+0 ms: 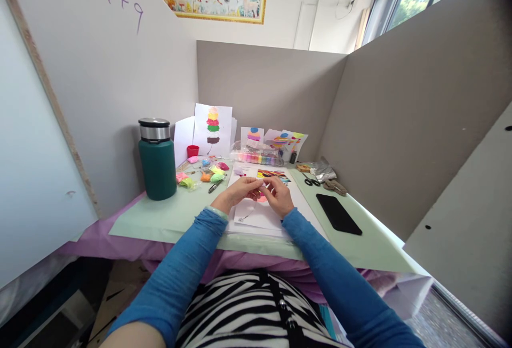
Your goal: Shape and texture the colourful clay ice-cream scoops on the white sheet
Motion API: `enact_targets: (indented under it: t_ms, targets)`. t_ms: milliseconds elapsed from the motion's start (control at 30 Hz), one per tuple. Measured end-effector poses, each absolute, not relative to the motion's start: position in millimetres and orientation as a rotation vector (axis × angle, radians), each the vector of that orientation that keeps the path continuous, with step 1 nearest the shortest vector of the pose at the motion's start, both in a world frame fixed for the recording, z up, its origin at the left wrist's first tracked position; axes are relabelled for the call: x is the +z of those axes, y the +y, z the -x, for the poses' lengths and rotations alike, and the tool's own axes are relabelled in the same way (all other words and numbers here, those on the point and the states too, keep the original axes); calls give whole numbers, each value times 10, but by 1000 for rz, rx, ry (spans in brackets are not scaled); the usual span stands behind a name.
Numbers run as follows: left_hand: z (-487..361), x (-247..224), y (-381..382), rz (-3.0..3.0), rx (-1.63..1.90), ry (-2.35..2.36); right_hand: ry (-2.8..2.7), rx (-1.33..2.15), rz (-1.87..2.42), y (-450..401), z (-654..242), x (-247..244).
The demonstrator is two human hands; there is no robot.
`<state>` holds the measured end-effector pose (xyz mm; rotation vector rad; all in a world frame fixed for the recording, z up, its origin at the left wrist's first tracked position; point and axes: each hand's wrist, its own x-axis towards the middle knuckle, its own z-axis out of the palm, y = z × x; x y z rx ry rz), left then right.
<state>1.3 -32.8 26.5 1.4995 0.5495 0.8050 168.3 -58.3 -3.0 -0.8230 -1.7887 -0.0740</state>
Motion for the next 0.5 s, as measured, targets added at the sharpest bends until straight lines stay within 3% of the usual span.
enact_targets:
  t_ms: [500]
  targets:
    - [-19,246,-317,-1546,798,562,-1787,-79,839,-571,-1693,-44]
